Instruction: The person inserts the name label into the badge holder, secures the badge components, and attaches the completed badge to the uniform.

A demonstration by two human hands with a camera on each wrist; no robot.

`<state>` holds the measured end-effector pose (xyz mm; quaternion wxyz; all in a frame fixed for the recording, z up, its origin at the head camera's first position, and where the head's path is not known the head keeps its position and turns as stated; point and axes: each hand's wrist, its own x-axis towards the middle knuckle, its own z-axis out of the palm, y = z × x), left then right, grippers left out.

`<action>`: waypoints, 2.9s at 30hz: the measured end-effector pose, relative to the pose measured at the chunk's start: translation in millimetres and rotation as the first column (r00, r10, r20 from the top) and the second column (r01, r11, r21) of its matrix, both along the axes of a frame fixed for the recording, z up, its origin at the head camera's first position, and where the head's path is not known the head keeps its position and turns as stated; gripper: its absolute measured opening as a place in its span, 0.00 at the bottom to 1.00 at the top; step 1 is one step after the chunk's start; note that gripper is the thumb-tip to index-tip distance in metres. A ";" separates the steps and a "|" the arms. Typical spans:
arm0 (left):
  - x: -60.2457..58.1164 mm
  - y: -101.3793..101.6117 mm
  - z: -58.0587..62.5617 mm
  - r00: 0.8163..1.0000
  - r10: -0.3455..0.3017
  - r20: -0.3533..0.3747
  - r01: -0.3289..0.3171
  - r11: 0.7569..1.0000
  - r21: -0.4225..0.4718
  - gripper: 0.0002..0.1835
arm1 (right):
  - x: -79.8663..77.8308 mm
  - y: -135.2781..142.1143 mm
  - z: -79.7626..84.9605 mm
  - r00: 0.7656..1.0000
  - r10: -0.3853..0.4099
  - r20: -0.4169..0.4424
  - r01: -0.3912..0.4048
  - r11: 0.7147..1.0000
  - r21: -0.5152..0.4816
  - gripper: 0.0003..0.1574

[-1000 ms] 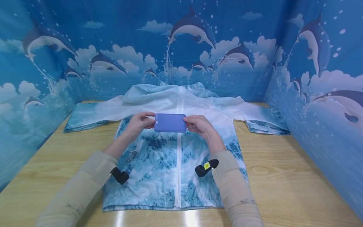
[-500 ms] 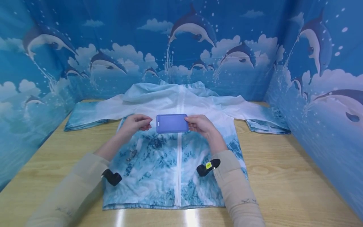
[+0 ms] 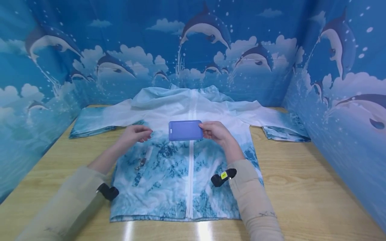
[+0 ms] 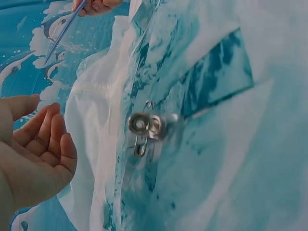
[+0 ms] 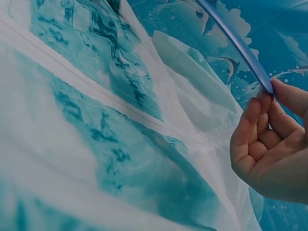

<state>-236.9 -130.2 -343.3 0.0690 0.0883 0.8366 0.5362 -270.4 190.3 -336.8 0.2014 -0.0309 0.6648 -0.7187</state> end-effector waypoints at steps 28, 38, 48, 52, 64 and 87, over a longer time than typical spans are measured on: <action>6.9 -34.3 -15.3 0.949 -0.222 0.225 0.274 0.933 -0.235 0.17 | 1.3 2.6 0.5 1.000 -0.010 0.028 0.010 1.000 -0.008 0.14; 10.6 -38.8 -26.4 0.919 -0.349 0.186 0.388 0.886 -0.255 0.17 | 1.0 3.5 -1.2 1.000 -0.009 0.023 0.010 1.000 -0.012 0.14; 10.9 -39.7 -29.5 0.907 -0.370 0.203 0.416 0.866 -0.278 0.19 | 0.7 4.3 -3.9 1.000 -0.006 0.015 0.006 1.000 -0.009 0.14; 11.5 -38.7 -29.3 0.908 -0.368 0.200 0.414 0.858 -0.304 0.18 | 1.0 4.6 -3.5 1.000 -0.013 0.014 0.013 1.000 -0.006 0.14; 13.9 -38.1 -27.9 0.905 -0.374 0.205 0.422 0.850 -0.314 0.11 | 2.2 5.3 -2.3 1.000 -0.013 0.011 0.013 1.000 0.002 0.15; 13.1 -44.7 -16.2 0.910 -0.379 0.170 0.412 0.875 -0.255 0.09 | 1.0 6.9 -4.8 0.999 -0.034 0.006 0.034 0.999 -0.002 0.15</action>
